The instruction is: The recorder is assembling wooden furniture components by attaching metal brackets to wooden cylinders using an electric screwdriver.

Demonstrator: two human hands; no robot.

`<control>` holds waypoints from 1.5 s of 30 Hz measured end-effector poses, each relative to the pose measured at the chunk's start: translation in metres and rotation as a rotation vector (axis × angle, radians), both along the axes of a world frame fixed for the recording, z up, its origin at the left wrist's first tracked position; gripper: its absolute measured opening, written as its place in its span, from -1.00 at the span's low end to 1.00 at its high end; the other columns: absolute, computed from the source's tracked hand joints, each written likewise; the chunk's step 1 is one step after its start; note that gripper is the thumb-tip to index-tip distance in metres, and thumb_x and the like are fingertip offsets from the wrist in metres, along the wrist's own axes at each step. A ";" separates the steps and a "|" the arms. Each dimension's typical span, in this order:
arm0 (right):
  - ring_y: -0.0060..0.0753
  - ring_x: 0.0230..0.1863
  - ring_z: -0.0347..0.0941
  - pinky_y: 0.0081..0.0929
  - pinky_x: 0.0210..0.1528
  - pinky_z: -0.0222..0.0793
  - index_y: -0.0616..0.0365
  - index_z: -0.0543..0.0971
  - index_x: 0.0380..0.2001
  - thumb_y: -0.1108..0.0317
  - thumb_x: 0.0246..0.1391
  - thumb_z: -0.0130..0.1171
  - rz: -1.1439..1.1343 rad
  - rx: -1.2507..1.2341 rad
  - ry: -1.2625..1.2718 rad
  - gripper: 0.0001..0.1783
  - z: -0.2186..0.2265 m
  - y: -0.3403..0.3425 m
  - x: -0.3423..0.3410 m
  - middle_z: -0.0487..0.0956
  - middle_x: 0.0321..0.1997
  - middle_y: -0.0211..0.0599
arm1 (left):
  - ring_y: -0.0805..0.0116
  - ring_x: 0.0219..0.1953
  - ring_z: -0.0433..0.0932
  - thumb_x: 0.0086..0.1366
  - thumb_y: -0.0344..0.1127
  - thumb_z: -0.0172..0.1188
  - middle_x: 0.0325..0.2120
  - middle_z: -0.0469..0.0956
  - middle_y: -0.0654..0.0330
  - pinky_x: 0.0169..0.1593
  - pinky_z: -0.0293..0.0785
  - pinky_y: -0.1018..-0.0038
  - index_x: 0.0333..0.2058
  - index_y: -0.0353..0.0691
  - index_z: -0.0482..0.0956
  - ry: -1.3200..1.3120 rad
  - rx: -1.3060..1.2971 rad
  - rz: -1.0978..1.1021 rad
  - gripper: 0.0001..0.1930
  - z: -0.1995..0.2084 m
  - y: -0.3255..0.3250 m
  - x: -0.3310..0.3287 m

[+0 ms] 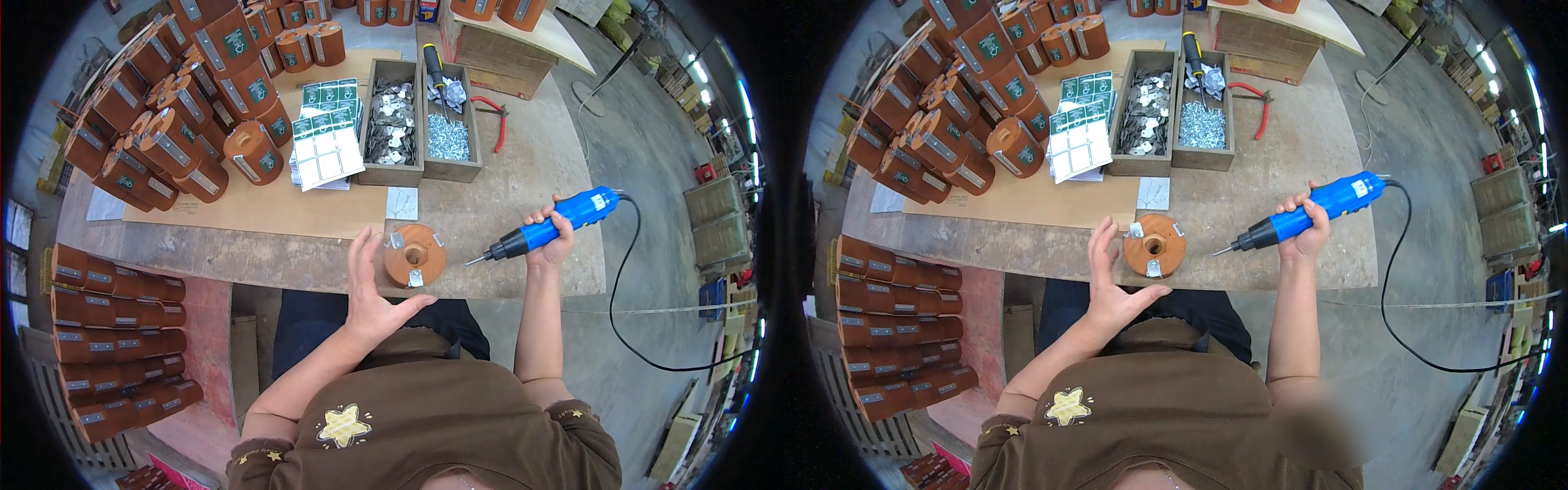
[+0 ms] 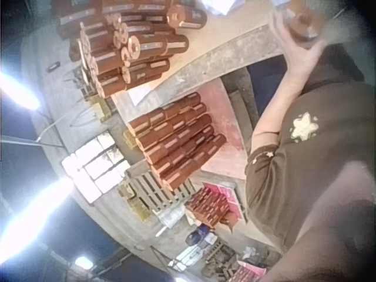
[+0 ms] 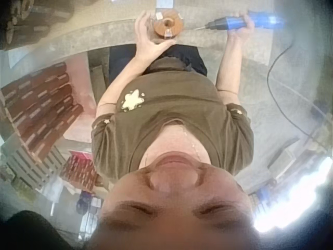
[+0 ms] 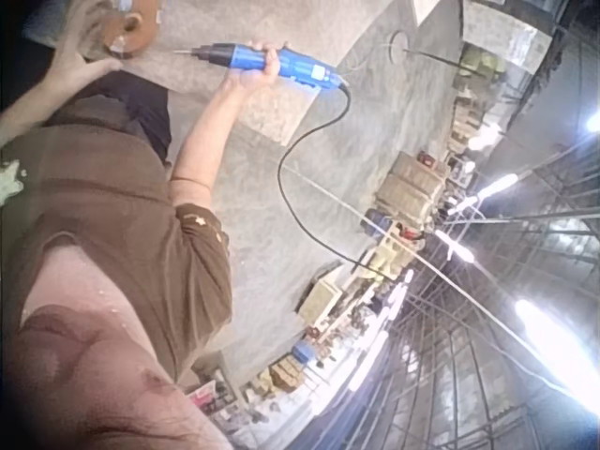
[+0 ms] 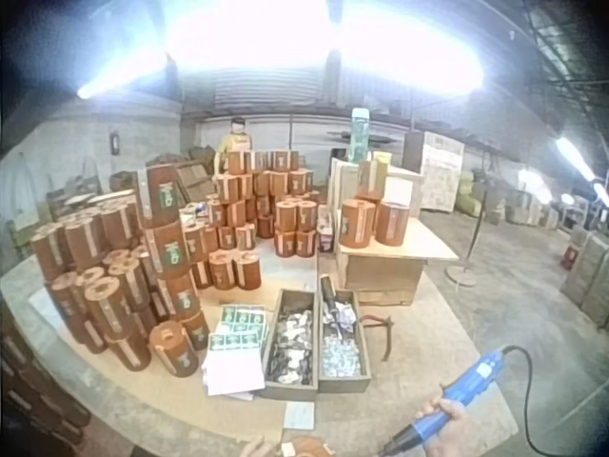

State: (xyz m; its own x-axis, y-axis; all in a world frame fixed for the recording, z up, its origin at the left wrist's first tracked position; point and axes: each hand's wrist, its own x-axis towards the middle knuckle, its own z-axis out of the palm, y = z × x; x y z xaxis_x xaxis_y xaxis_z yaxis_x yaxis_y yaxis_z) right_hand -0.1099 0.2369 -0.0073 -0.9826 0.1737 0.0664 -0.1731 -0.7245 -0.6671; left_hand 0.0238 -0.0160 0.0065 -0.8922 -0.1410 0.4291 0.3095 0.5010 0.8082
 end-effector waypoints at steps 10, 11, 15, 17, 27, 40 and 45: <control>-0.43 -0.55 0.27 -0.40 -0.44 0.29 0.18 0.29 -0.15 0.43 -0.30 0.04 0.103 -0.150 -0.174 -0.51 -0.058 0.020 -0.012 0.33 -0.55 -0.34 | 0.11 -0.06 0.35 -0.38 -0.27 0.45 -0.13 0.32 -0.01 -0.02 0.30 0.34 0.01 -0.22 0.13 -0.226 0.147 -0.106 -0.09 -0.015 -0.011 -0.028; -0.43 -0.55 0.27 -0.40 -0.44 0.29 0.18 0.29 -0.15 0.43 -0.30 0.04 0.102 -0.156 -0.175 -0.51 -0.058 0.021 -0.012 0.33 -0.55 -0.34 | 0.19 -0.02 0.32 -0.39 -0.28 0.45 -0.11 0.33 0.04 0.03 0.26 0.37 0.01 -0.17 0.16 -0.322 0.137 -0.166 -0.10 -0.008 -0.019 -0.030; -0.41 -0.55 0.27 -0.39 -0.45 0.26 0.13 0.29 -0.13 0.43 -0.32 0.04 0.162 -0.143 -0.196 -0.48 -0.058 0.021 -0.008 0.34 -0.57 -0.33 | 0.33 0.02 0.27 -0.40 -0.40 0.45 -0.05 0.28 0.16 0.12 0.16 0.39 0.04 -0.19 0.15 -0.497 0.212 -0.492 -0.08 0.001 -0.046 -0.048; -0.42 -0.55 0.27 -0.40 -0.45 0.26 0.13 0.29 -0.13 0.43 -0.33 0.04 0.182 -0.133 -0.189 -0.48 -0.057 0.020 -0.007 0.34 -0.57 -0.33 | 0.33 0.03 0.27 -0.41 -0.41 0.44 -0.05 0.28 0.18 0.12 0.16 0.38 0.03 -0.18 0.18 -0.520 0.135 -0.561 -0.09 0.007 -0.056 -0.059; -0.43 -0.57 0.24 -0.42 -0.47 0.24 0.14 0.26 -0.09 0.42 -0.32 0.03 0.199 -0.158 -0.197 -0.44 -0.054 0.021 -0.008 0.32 -0.57 -0.32 | 0.24 -0.04 0.35 -0.24 -0.47 0.30 -0.09 0.38 0.14 0.04 0.27 0.39 0.10 0.05 0.15 -0.626 -0.550 -0.844 -0.16 0.065 -0.081 -0.125; -0.44 -0.57 0.24 -0.43 -0.47 0.24 0.15 0.26 -0.09 0.41 -0.31 0.03 0.227 -0.150 -0.188 -0.45 -0.056 0.017 -0.010 0.31 -0.58 -0.32 | 0.28 -0.16 0.46 0.01 -0.43 -0.02 -0.30 0.52 0.15 -0.08 0.23 0.26 -0.21 -0.03 0.49 -0.451 -1.174 -0.339 -0.68 0.008 0.037 -0.273; -0.43 -0.56 0.24 -0.41 -0.46 0.23 0.13 0.26 -0.10 0.42 -0.31 0.03 0.209 -0.146 -0.192 -0.46 -0.059 0.022 -0.009 0.32 -0.58 -0.32 | 0.30 -0.20 0.48 0.00 -0.43 -0.01 -0.37 0.53 0.22 -0.15 0.22 0.27 -0.33 0.02 0.51 -0.345 -1.308 -0.348 -0.76 -0.005 0.043 -0.286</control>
State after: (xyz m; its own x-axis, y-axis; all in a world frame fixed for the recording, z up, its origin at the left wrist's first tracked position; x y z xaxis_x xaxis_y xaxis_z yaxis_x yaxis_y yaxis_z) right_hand -0.1191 0.2588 -0.0659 -0.9901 -0.0394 -0.1345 0.1087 -0.8218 -0.5593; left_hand -0.2622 0.0273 0.0019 -0.8846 0.4342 -0.1698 0.4560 0.8818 -0.1206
